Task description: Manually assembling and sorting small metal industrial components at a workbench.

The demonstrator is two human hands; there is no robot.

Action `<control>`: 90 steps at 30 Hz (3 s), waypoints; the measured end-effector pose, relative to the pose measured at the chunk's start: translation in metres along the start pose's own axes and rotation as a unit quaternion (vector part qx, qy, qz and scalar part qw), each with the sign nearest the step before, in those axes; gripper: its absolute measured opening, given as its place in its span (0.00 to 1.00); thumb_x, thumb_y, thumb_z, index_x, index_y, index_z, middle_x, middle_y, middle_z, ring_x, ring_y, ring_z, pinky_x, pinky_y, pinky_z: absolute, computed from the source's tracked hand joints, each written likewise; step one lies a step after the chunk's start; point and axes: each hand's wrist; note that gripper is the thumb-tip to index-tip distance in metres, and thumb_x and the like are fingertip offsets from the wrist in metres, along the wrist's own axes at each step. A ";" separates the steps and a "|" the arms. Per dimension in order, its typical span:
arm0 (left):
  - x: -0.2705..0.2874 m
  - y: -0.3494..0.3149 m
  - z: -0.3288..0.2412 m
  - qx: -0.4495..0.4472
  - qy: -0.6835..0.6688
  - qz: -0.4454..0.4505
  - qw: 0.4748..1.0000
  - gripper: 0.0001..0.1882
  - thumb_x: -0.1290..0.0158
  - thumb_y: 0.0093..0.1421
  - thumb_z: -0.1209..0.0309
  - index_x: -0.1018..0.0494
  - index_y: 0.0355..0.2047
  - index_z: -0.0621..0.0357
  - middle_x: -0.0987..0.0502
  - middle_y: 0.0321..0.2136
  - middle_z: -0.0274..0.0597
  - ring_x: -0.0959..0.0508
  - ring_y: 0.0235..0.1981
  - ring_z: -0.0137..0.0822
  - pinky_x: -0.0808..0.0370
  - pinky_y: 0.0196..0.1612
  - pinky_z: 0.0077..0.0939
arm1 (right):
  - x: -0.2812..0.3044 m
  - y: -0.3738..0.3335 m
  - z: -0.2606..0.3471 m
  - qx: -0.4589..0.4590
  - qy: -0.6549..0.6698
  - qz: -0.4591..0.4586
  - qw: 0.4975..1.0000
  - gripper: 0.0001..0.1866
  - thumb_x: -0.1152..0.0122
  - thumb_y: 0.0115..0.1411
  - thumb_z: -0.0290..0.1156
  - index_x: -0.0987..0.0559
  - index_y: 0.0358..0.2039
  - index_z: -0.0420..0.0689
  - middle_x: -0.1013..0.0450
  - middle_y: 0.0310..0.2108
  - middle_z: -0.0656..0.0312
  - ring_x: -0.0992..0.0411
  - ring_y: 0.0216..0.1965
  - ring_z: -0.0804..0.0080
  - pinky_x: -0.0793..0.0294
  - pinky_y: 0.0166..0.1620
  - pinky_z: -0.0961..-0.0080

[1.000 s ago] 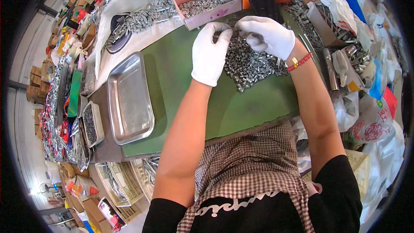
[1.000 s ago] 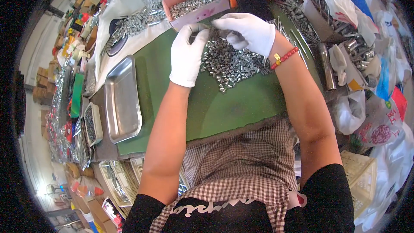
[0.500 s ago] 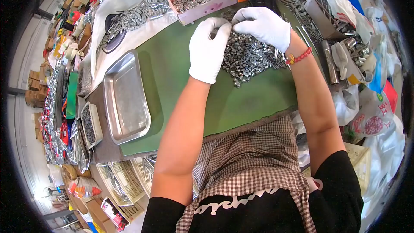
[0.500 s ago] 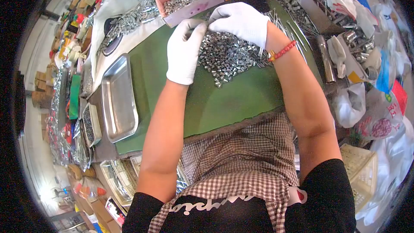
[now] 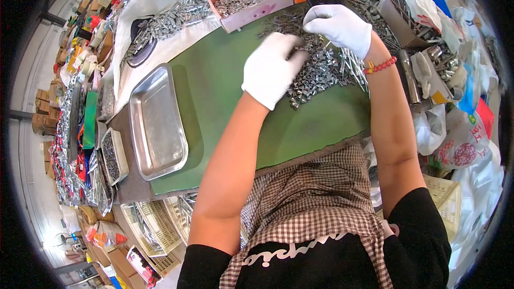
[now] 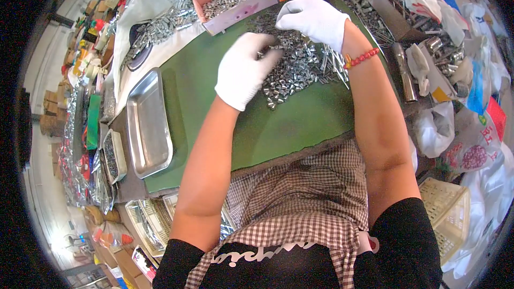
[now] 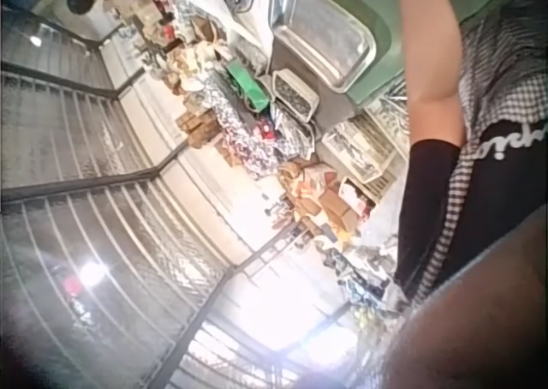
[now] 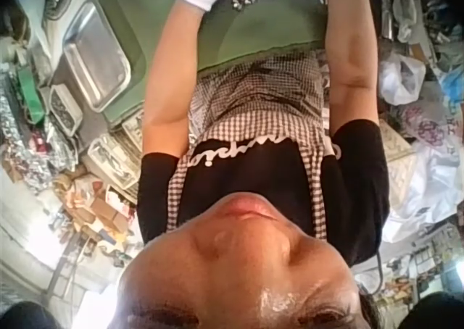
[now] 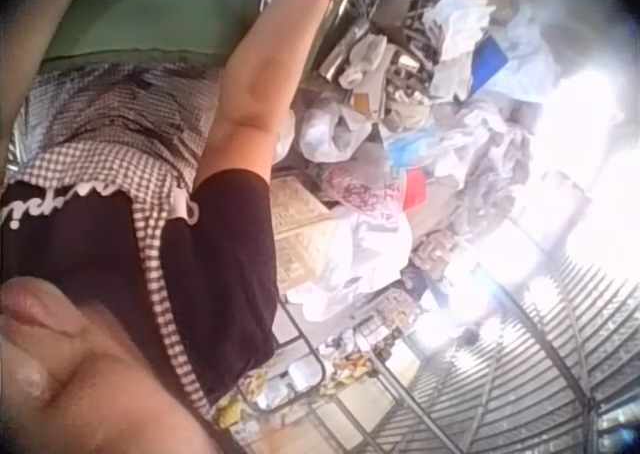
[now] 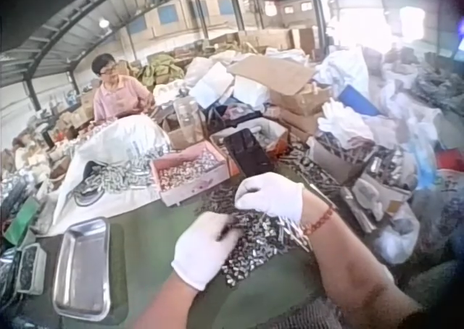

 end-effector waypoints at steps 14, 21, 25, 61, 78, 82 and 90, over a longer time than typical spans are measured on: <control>0.027 0.005 -0.004 0.042 -0.129 -0.035 0.990 0.07 0.45 0.55 0.68 0.22 0.32 0.57 0.22 0.31 0.46 0.22 0.34 0.46 0.25 0.40 0.34 | 0.002 -0.002 0.001 -0.037 0.212 0.068 0.974 0.13 0.42 0.64 0.38 0.21 0.40 0.42 0.39 0.17 0.75 0.47 0.13 0.89 0.51 0.16 0.85; 0.028 0.000 -0.002 -0.001 -0.034 0.216 0.976 0.12 0.46 0.55 0.61 0.22 0.35 0.53 0.23 0.34 0.46 0.22 0.40 0.48 0.26 0.45 0.38 | -0.001 0.001 -0.002 -0.056 0.307 0.015 0.950 0.20 0.48 0.68 0.47 0.22 0.48 0.43 0.45 0.16 0.78 0.52 0.12 0.90 0.56 0.15 0.87; 0.025 0.005 -0.006 0.040 -0.058 -0.013 0.997 0.10 0.44 0.56 0.66 0.21 0.36 0.56 0.23 0.35 0.48 0.22 0.40 0.47 0.25 0.44 0.36 | -0.010 -0.003 0.005 -0.070 0.345 0.063 0.934 0.29 0.51 0.66 0.60 0.24 0.53 0.49 0.28 0.28 0.67 0.51 0.12 0.88 0.56 0.15 0.85; 0.007 0.006 0.003 0.187 -0.239 -0.146 0.942 0.08 0.45 0.59 0.70 0.22 0.35 0.63 0.22 0.27 0.41 0.24 0.29 0.28 0.27 0.37 0.24 | -0.026 0.007 -0.007 0.109 -0.006 0.015 0.994 0.13 0.43 0.63 0.41 0.20 0.35 0.44 0.28 0.22 0.65 0.30 0.22 0.77 0.31 0.26 0.76; 0.004 0.004 0.013 0.154 -0.104 -0.127 0.974 0.10 0.46 0.59 0.65 0.21 0.34 0.58 0.21 0.30 0.47 0.22 0.33 0.43 0.26 0.40 0.33 | -0.008 0.002 -0.006 0.129 -0.273 -0.002 0.953 0.13 0.42 0.55 0.37 0.19 0.38 0.45 0.22 0.32 0.54 0.23 0.36 0.59 0.25 0.43 0.68; 0.004 0.004 0.013 0.114 -0.079 -0.134 0.981 0.09 0.45 0.58 0.66 0.21 0.33 0.57 0.21 0.29 0.47 0.22 0.33 0.45 0.25 0.39 0.36 | -0.011 0.005 -0.010 0.081 -0.313 0.058 0.944 0.16 0.44 0.55 0.40 0.19 0.39 0.47 0.22 0.36 0.51 0.23 0.40 0.52 0.25 0.46 0.64; 0.019 0.003 -0.004 -0.039 -0.035 0.078 0.996 0.09 0.44 0.56 0.64 0.20 0.35 0.52 0.23 0.33 0.42 0.22 0.37 0.45 0.25 0.42 0.33 | 0.000 0.008 -0.014 0.132 -0.242 -0.059 0.960 0.16 0.49 0.59 0.40 0.18 0.39 0.46 0.22 0.39 0.51 0.24 0.44 0.52 0.27 0.51 0.62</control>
Point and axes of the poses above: each hand's wrist, its own y-axis towards the middle knuckle, its own x-axis out of the back of the hand, z = x × y
